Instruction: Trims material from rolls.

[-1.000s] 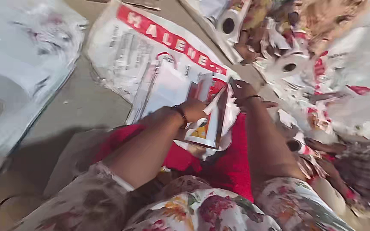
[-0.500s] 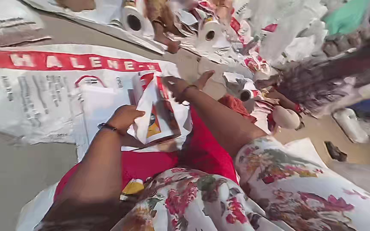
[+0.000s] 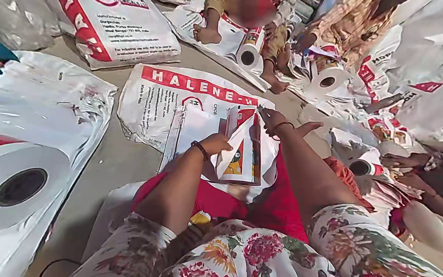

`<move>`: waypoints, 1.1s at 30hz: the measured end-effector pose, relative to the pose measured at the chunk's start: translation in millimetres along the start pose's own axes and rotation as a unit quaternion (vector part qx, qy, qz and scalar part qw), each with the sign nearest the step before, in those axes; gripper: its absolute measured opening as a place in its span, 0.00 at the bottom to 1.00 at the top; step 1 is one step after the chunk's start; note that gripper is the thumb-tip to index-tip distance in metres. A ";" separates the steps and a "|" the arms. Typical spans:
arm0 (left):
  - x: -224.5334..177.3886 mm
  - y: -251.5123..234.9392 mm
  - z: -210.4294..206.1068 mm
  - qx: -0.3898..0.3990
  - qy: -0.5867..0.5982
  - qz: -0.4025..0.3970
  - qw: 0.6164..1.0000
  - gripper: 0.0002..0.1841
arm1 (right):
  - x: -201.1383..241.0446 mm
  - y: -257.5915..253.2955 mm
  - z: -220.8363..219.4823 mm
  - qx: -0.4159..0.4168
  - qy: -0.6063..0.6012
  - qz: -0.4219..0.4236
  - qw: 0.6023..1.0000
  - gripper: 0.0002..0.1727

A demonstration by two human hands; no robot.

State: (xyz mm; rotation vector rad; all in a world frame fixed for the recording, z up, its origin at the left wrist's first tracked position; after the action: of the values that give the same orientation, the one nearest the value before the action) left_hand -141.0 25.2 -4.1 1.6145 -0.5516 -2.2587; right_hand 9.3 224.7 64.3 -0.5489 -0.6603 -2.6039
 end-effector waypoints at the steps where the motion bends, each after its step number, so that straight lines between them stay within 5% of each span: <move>1: -0.5 0.0 1.4 0.003 -0.006 -0.003 1.000 0.15 | 1.1 -4.7 -0.4 0.001 0.011 0.006 1.000 0.26; 16: 3.9 -0.3 4.3 0.012 0.028 -0.019 0.999 0.15 | 10.5 24.1 27.7 0.159 0.225 0.069 0.959 0.26; 23: 14.7 -1.4 3.1 0.002 0.072 -0.024 0.997 0.17 | 4.1 21.5 27.3 0.006 0.050 -0.003 0.999 0.28; 33: 21.8 -8.7 5.6 0.020 0.106 -0.023 0.994 0.17 | 15.7 -6.6 13.6 0.054 0.103 0.026 0.993 0.24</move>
State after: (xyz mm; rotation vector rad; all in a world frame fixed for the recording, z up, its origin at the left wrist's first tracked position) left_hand -153.5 23.5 -24.7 1.8753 -0.5119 -2.0857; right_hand -3.3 232.8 80.2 -0.2560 -0.7024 -2.5153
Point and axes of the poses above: each hand's wrist, its own y-axis away from the middle knuckle, its own z-axis out of the back of the hand, x = y × z, the point moved 2 cm from there along -y, towards the middle knuckle, and after that the axes turned 7 degrees about z, right-handed, at the moved point
